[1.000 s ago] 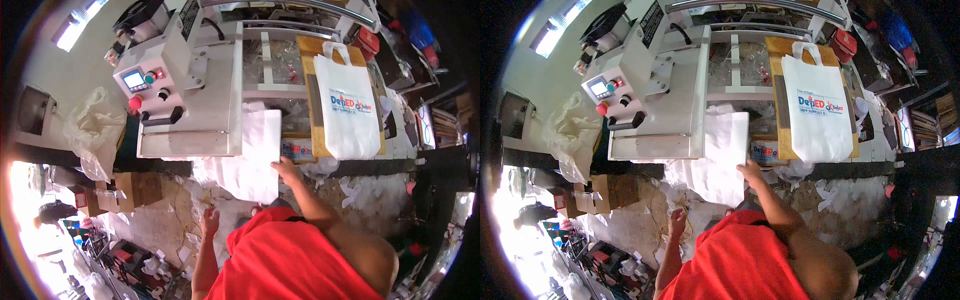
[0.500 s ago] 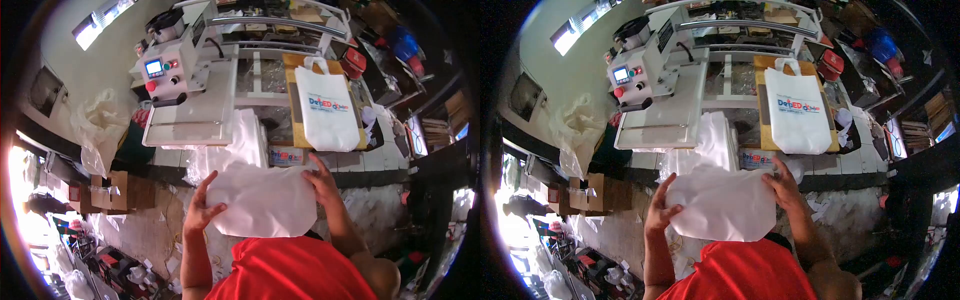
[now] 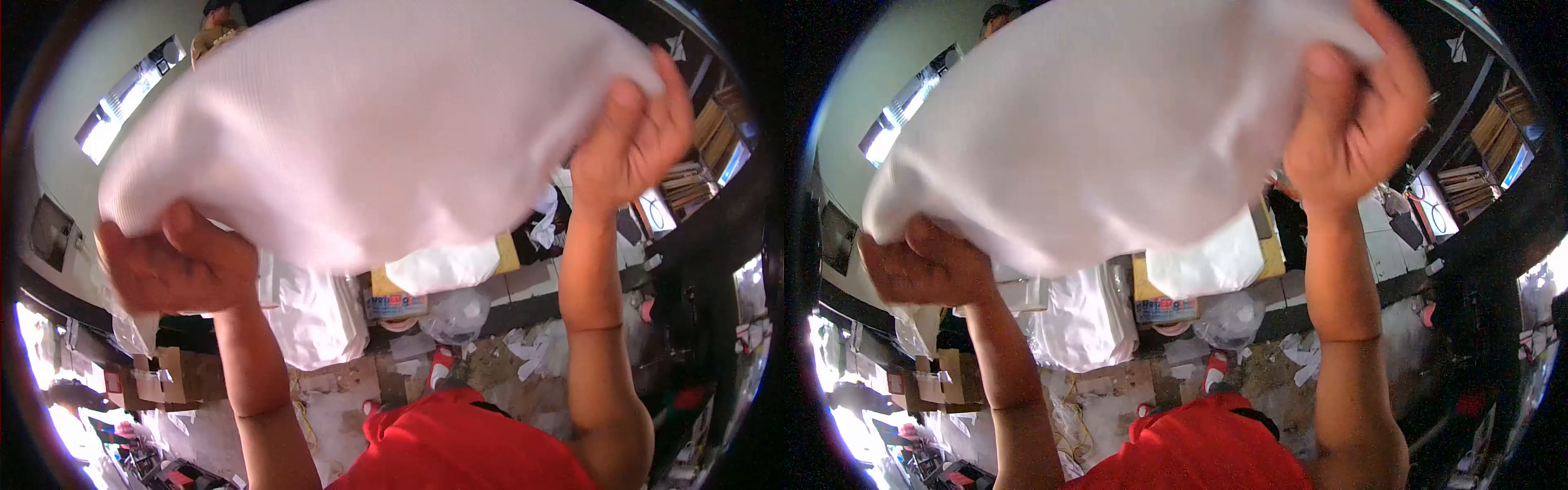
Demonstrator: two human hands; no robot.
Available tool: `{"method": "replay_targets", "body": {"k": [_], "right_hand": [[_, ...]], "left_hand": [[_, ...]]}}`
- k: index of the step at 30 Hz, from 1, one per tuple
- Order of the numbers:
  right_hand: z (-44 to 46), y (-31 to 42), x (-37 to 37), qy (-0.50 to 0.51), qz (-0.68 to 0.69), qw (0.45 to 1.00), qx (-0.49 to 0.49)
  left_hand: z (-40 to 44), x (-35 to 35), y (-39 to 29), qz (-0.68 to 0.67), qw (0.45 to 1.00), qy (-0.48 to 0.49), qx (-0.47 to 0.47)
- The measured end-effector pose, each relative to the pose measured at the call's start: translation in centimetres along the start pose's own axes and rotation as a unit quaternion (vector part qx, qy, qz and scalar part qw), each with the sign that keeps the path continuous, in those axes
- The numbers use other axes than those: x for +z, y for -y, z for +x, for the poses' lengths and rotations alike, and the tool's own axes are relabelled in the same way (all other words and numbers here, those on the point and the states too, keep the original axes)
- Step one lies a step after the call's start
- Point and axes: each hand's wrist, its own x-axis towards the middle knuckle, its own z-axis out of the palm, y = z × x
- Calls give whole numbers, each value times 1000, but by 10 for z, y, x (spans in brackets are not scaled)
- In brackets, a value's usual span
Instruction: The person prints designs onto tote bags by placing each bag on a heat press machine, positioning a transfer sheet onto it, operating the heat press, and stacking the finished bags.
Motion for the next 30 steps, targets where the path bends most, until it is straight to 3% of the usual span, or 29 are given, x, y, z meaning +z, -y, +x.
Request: {"method": "replay_targets", "body": {"k": [2, 3, 4, 5, 6, 7, 8, 9, 10, 11, 13, 15, 16, 25, 30], "right_hand": [[-36, -38, -22, -29, -83, 996, 7], [-68, -52, -28, 17, -177, 978, 111], [-134, -89, -36, 102, -182, 959, 193], [-200, -124, -44, 191, -197, 924, 266], [-271, -146, -58, 364, -234, 782, 449], [-310, -139, -68, 503, -233, 627, 547], [-385, -140, -94, 498, -230, 689, 474], [-404, -124, -107, 480, -230, 704, 470], [-414, -115, -115, 463, -229, 719, 465], [-416, -108, -116, 464, -226, 717, 468], [-417, -94, -121, 412, -250, 765, 428], [-415, -91, -122, 397, -247, 777, 421], [-416, -91, -123, 381, -244, 790, 413], [-414, -86, -128, 376, -230, 789, 428], [-416, -85, -126, 361, -247, 797, 417]], "left_hand": [[-45, 36, 10, 63, 996, 27, 58], [-84, 56, 25, 112, 986, 106, 59], [-135, 71, 44, 157, 962, 222, 23], [-204, 78, 65, 191, 894, 391, -109], [-273, 86, 85, 247, 768, 552, -209], [-340, 74, 98, 177, 739, 590, -271], [-372, 65, 91, 187, 672, 621, -357], [-368, 62, 70, 216, 612, 659, -381], [-365, 58, 50, 215, 635, 617, -412], [-364, 57, 42, 224, 648, 601, -409], [-366, 52, 34, 235, 656, 590, -409], [-367, 52, 31, 220, 714, 546, -379], [-368, 52, 29, 221, 713, 546, -381], [-376, 47, 15, 230, 756, 512, -336], [-366, 39, 15, 156, 802, 488, -308]]}}
